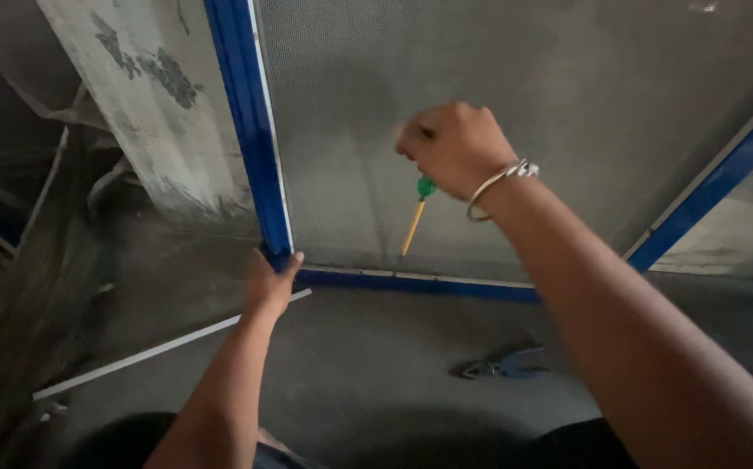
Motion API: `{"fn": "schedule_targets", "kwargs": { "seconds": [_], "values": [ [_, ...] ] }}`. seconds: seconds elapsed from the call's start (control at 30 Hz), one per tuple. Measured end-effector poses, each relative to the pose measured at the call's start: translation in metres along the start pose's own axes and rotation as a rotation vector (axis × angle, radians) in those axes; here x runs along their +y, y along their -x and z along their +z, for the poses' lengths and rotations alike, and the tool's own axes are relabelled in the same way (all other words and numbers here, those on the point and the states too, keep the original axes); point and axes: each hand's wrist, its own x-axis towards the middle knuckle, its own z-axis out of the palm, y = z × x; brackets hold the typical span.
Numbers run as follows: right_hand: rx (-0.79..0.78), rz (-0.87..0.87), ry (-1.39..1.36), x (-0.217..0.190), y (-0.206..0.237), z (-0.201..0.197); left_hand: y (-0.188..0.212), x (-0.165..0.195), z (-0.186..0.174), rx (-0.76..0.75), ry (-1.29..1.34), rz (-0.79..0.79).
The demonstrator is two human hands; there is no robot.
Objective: The person removes a white spline from the groove of a blue-framed window screen using a screwdriver and pliers. They work along the bottom and side edges, prying and pulling out the old spline in sections.
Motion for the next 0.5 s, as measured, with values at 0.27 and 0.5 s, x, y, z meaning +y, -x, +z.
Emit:
{"fn": "schedule_targets", "kwargs": {
  "seconds": [0.27, 0.5],
  "values": [
    [0.195, -0.471, 0.000, 0.025, 0.093, 0.020, -0.001, -0.005, 0.011, -0.119, 0.014, -0.020],
    [0.170, -0.771, 0.362, 0.103, 0.194, 0.088, 0.006, 0.014, -0.004, -0.143, -0.022, -0.037]
  ]
}}
